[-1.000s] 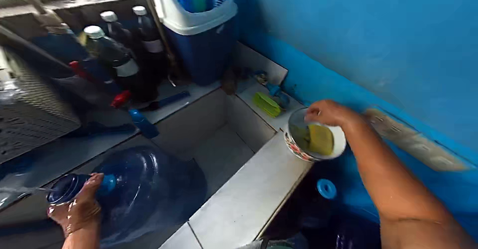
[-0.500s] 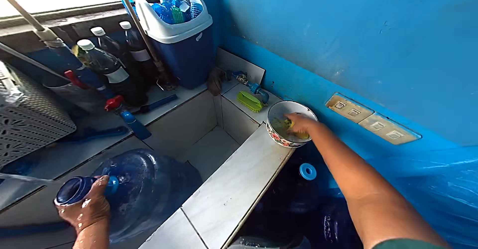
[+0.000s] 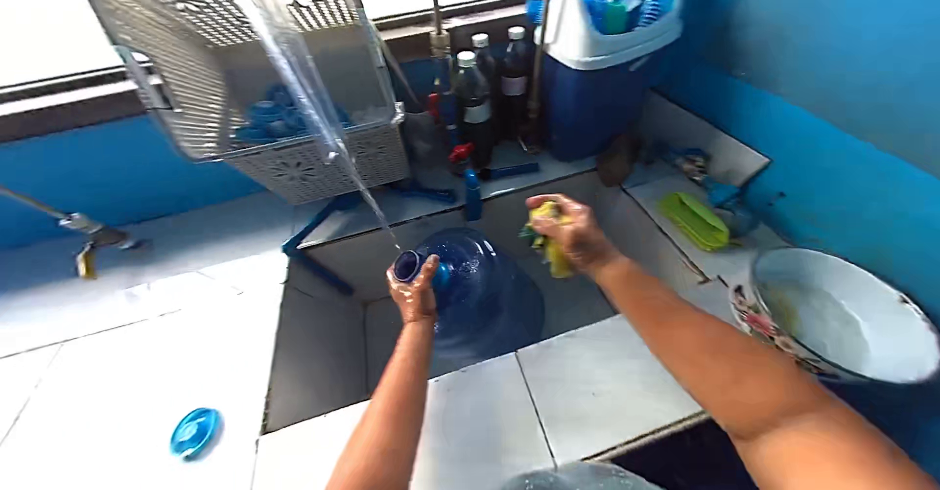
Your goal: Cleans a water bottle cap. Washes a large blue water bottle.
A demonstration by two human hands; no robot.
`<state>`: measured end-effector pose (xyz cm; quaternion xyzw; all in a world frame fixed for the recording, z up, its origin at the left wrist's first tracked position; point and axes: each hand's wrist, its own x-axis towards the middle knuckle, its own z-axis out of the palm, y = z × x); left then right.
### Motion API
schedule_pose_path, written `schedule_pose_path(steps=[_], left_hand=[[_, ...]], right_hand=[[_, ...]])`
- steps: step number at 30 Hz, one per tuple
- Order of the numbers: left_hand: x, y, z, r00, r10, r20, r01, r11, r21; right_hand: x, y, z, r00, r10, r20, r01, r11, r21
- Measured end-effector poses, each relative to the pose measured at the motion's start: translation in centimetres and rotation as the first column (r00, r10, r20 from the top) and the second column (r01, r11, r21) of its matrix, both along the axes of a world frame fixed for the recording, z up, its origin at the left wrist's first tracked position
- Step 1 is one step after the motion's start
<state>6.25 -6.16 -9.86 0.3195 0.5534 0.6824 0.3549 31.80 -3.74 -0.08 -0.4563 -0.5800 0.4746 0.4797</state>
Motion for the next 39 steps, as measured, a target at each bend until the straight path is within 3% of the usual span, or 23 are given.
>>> schedule_pose_path(steps=[2, 4, 6, 7, 9, 10, 12, 13, 15, 17, 19, 20, 23, 25, 27, 28, 29, 30, 32, 34, 35, 37, 39], left_hand=[[0.3, -0.2, -0.5, 1.0, -0.005, 0.025, 0.005, 1.0, 0.002], [-0.6, -0.3, -1.3, 0.987, -0.163, 0.003, 0.163, 0.986, 0.046], [-2.0, 0.3, -1.9, 0.986, -0.159, 0.058, 0.154, 0.985, 0.08], [-2.8, 0.8, -2.1, 0.993, -0.075, 0.093, 0.068, 0.995, 0.072], [-3.7, 2.2, -1.8, 0.985, 0.075, 0.153, -0.077, 0.997, 0.003], [-3.9, 2.6, -1.9, 0.982, 0.08, 0.171, -0.078, 0.997, -0.018], [-4.2, 2.2, -2.4, 0.984, -0.041, 0.171, 0.038, 0.999, 0.021], [-4.3, 2.1, -2.9, 0.978, -0.125, 0.168, 0.113, 0.99, 0.08], [-4.5, 2.1, -3.9, 0.97, -0.179, 0.162, 0.157, 0.978, 0.136], [-5.0, 3.0, -3.6, 0.985, -0.001, 0.175, -0.01, 0.998, 0.065], [-5.3, 4.0, -2.7, 0.969, 0.164, 0.184, -0.157, 0.986, -0.05], [-5.3, 3.9, -2.6, 0.968, 0.161, 0.195, -0.15, 0.986, -0.069], [-6.9, 2.4, -4.1, 0.97, -0.11, 0.218, 0.096, 0.993, 0.072], [-8.9, 1.2, -5.5, 0.953, -0.151, 0.262, 0.131, 0.987, 0.093], [-10.7, 1.4, -6.0, 0.95, 0.201, 0.237, -0.177, 0.977, -0.117], [-11.3, 2.1, -5.6, 0.882, 0.436, 0.181, -0.382, 0.884, -0.27], [-11.6, 3.1, -5.0, 0.816, 0.563, 0.13, -0.485, 0.79, -0.376], [-11.0, 3.7, -4.5, 0.814, 0.572, 0.105, -0.49, 0.772, -0.405], [-9.1, 3.6, -4.3, 0.914, 0.369, 0.167, -0.32, 0.911, -0.26], [-8.9, 3.1, -5.7, 0.946, 0.154, 0.285, -0.123, 0.984, -0.126], [-9.3, 2.6, -6.3, 0.933, 0.19, 0.304, -0.147, 0.976, -0.158], [-10.9, 2.6, -6.1, 0.841, 0.48, 0.248, -0.375, 0.849, -0.372], [-11.5, 3.3, -5.2, 0.789, 0.59, 0.173, -0.466, 0.757, -0.459]], right_hand=[[-6.1, 4.3, -1.5, 0.94, 0.095, 0.328, -0.14, 0.983, 0.118], [-10.5, 7.2, -4.4, 0.746, 0.194, 0.637, -0.318, 0.944, 0.085], [-13.3, 4.8, -7.1, 0.525, 0.244, 0.815, -0.476, 0.879, 0.044], [-14.1, 1.9, -8.1, 0.501, 0.234, 0.833, -0.55, 0.829, 0.098], [-14.2, -1.9, -9.9, 0.617, 0.134, 0.775, -0.62, 0.69, 0.374], [-14.0, -1.5, -9.5, 0.611, 0.163, 0.775, -0.637, 0.682, 0.359], [-14.3, 3.3, -7.1, 0.492, 0.337, 0.803, -0.605, 0.795, 0.037], [-14.7, 7.0, -6.8, 0.485, 0.373, 0.791, -0.536, 0.842, -0.068], [-15.3, 9.9, -6.9, 0.467, 0.373, 0.802, -0.444, 0.883, -0.152], [-15.8, 5.5, -7.9, 0.446, 0.323, 0.835, -0.577, 0.817, -0.008], [-15.8, 0.1, -10.3, 0.597, 0.252, 0.761, -0.694, 0.639, 0.333], [-15.8, -0.6, -10.5, 0.618, 0.257, 0.743, -0.71, 0.589, 0.387], [-15.2, 5.4, -7.3, 0.53, 0.425, 0.733, -0.655, 0.755, 0.036], [-12.6, 10.1, -11.6, 0.636, 0.355, 0.685, -0.46, 0.887, -0.033], [-8.9, 11.0, -19.4, 0.625, 0.311, 0.717, -0.323, 0.938, -0.125], [-7.9, 10.4, -21.2, 0.602, 0.36, 0.713, -0.289, 0.93, -0.225], [-8.2, 10.0, -20.8, 0.615, 0.407, 0.675, -0.26, 0.913, -0.314], [-9.5, 9.8, -18.5, 0.658, 0.439, 0.612, -0.238, 0.892, -0.384], [-12.8, 10.2, -13.0, 0.784, 0.405, 0.469, -0.24, 0.896, -0.373], [-13.4, 11.6, -13.0, 0.819, 0.372, 0.437, -0.245, 0.915, -0.32], [-11.9, 12.0, -15.5, 0.801, 0.376, 0.466, -0.234, 0.913, -0.335], [-7.9, 12.4, -20.3, 0.654, 0.468, 0.595, -0.241, 0.874, -0.422], [-8.0, 11.7, -19.5, 0.566, 0.525, 0.635, -0.199, 0.835, -0.513]])
